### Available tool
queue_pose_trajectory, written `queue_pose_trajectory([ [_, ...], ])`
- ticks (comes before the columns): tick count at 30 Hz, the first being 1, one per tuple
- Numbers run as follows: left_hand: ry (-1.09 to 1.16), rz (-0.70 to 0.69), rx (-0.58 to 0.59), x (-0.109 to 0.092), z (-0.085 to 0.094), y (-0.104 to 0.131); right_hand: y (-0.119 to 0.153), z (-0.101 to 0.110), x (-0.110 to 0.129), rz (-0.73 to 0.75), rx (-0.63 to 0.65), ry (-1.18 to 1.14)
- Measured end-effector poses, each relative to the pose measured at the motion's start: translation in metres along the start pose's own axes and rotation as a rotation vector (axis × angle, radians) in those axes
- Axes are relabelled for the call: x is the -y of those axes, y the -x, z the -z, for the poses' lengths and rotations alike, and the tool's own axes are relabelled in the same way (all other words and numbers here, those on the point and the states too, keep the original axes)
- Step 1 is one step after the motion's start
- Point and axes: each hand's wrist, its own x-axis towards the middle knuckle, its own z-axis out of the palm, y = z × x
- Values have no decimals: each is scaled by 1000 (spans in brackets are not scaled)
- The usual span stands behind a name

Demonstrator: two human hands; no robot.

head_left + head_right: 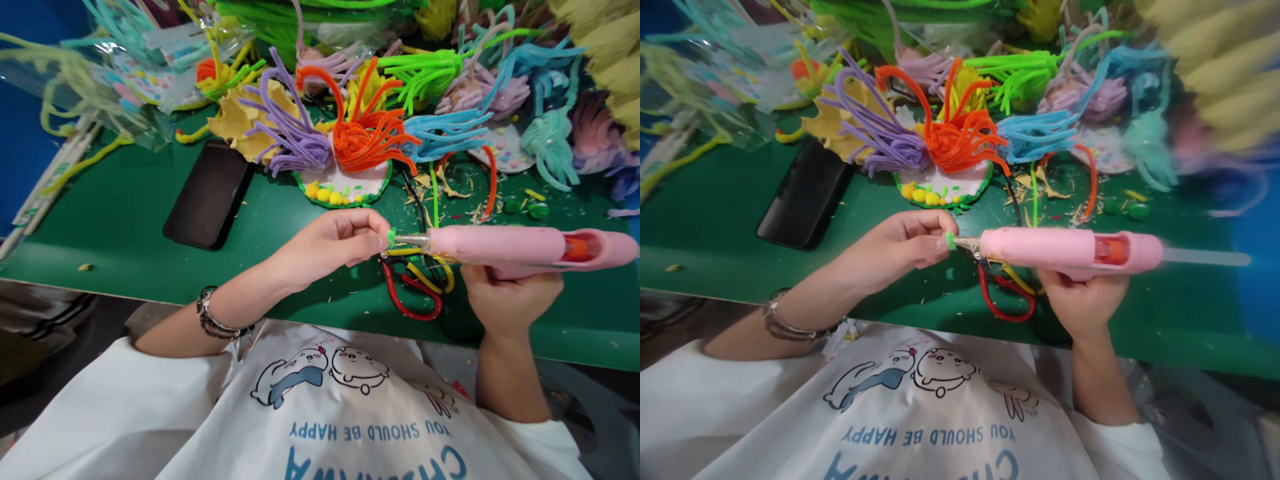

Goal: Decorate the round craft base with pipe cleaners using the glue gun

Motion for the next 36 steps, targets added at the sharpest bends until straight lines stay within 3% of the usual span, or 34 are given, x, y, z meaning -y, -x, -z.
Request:
queue_pose_trajectory([
  [22,-10,7,8,3,1,-1,2,0,-1,-41,34,7],
  [26,7,22,15,5,2,-2,1,1,-1,84,24,27],
  [30,6,68,22,6,2,-2,-1,-2,-9,234,-41,-98],
  [36,-133,101,-32,6,6,2,0,-6,-15,221,-170,-75],
])
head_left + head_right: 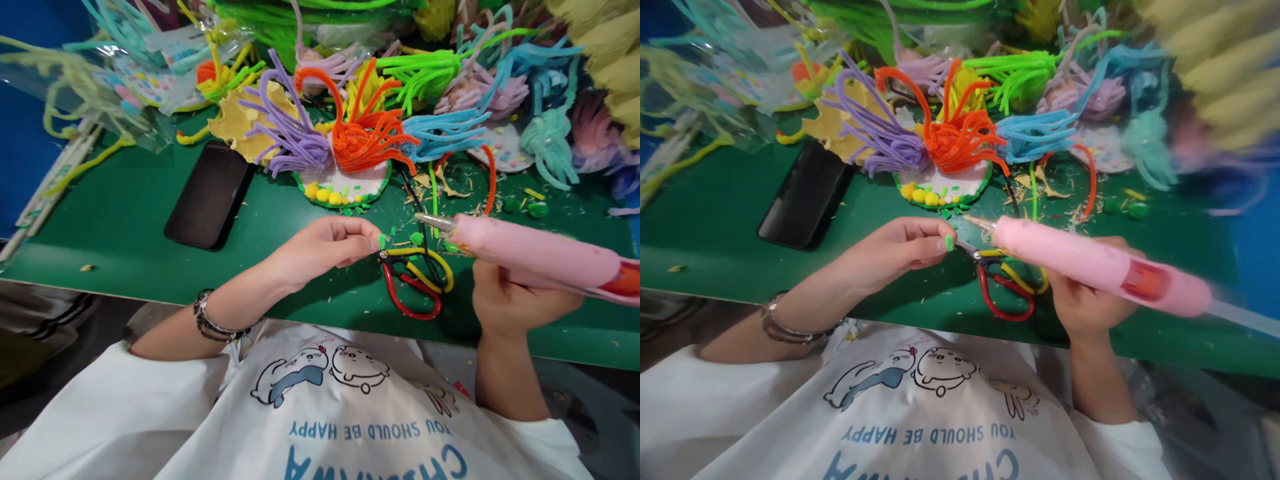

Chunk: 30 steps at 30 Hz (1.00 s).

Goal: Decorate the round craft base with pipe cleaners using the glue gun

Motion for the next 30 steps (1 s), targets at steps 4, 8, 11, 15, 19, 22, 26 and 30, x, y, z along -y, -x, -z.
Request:
queue_pose_trajectory([
  [4,-363,-150,-204,-5,19,2,-1,2,5,-50,13,26],
  [8,-982,-244,-453,-17,41,-4,-2,3,6,-28,-7,72],
  [11,-1397,-218,-489,-26,52,-16,-1,3,7,-29,-27,87],
  [15,-1656,-303,-369,-28,63,-35,0,3,8,-77,-27,100],
  [19,-1723,-378,-256,-23,70,-46,2,5,7,-116,-7,76],
  [22,-1699,-445,-175,-21,72,-48,4,6,6,-149,-3,42],
  [26,-1674,-411,-187,-24,70,-49,5,7,6,-152,6,45],
  [30,-1680,-377,-169,-26,68,-50,5,6,6,-141,6,46],
])
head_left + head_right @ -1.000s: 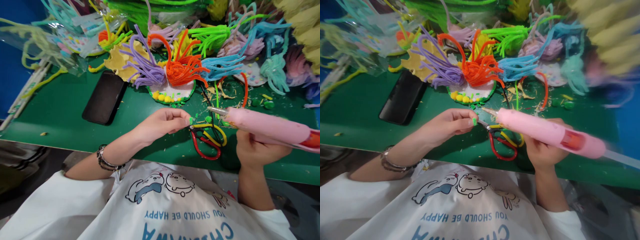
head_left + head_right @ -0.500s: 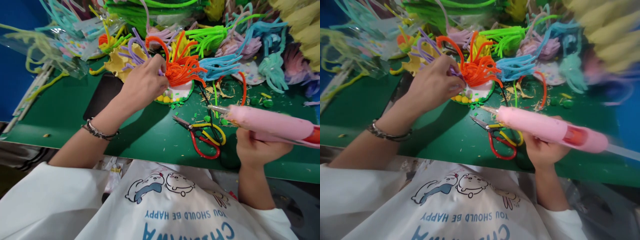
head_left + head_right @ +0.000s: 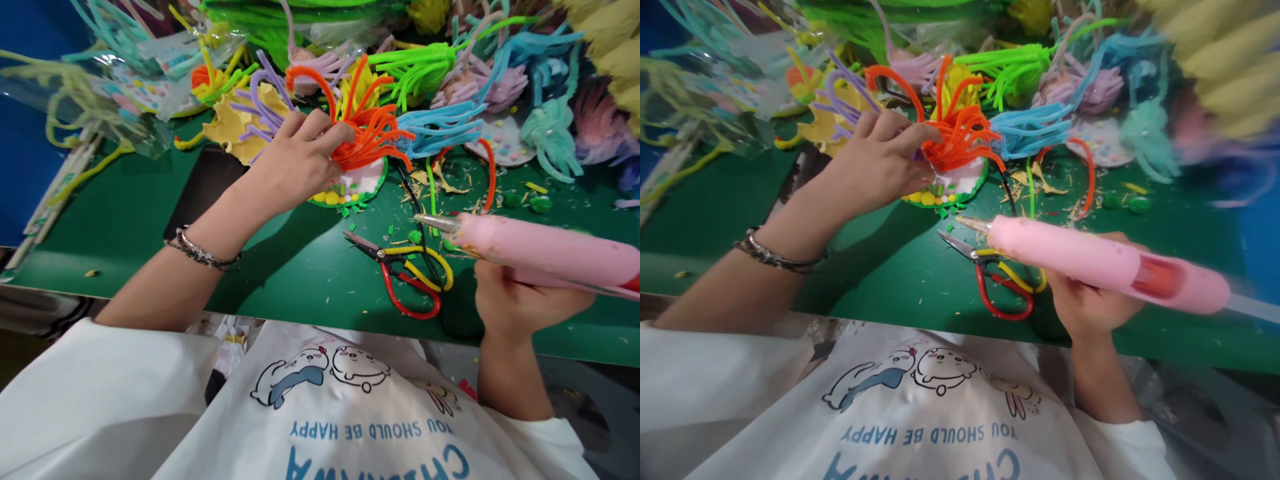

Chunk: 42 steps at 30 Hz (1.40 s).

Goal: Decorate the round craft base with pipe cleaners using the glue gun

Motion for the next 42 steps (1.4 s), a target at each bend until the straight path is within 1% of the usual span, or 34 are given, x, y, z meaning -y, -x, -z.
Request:
queue_pose_trajectory([
  [6,-26,-7,-48,-4,-1,2,-2,-2,-1,32,-4,-12],
  [10,-63,7,56,-10,4,1,-3,-2,0,9,2,-18],
  [11,-66,9,71,-11,5,0,-4,-2,1,3,3,-25],
  [13,-56,4,63,-12,6,-1,-3,-2,1,8,2,-35],
  [15,-44,5,47,-11,6,-1,-3,-2,1,22,0,-32],
  [20,-37,0,55,-5,3,2,-2,-1,-1,23,5,0],
  [23,-21,-26,12,-1,2,4,-2,-1,-1,23,8,2],
  [28,-39,-8,44,-3,11,9,-5,-2,1,59,-4,-14],
  [29,-51,-12,24,-4,13,11,-5,-2,1,61,-8,-16],
  [32,-60,-25,-86,-5,16,18,-6,-3,1,68,-10,-33],
  [35,-16,-51,-121,-7,12,23,-5,-3,1,55,-7,-29],
  [39,77,-156,-93,-15,2,26,-4,-3,4,-9,11,-25],
  [42,86,-187,-102,-23,-5,26,-4,-5,3,28,-23,-21],
])
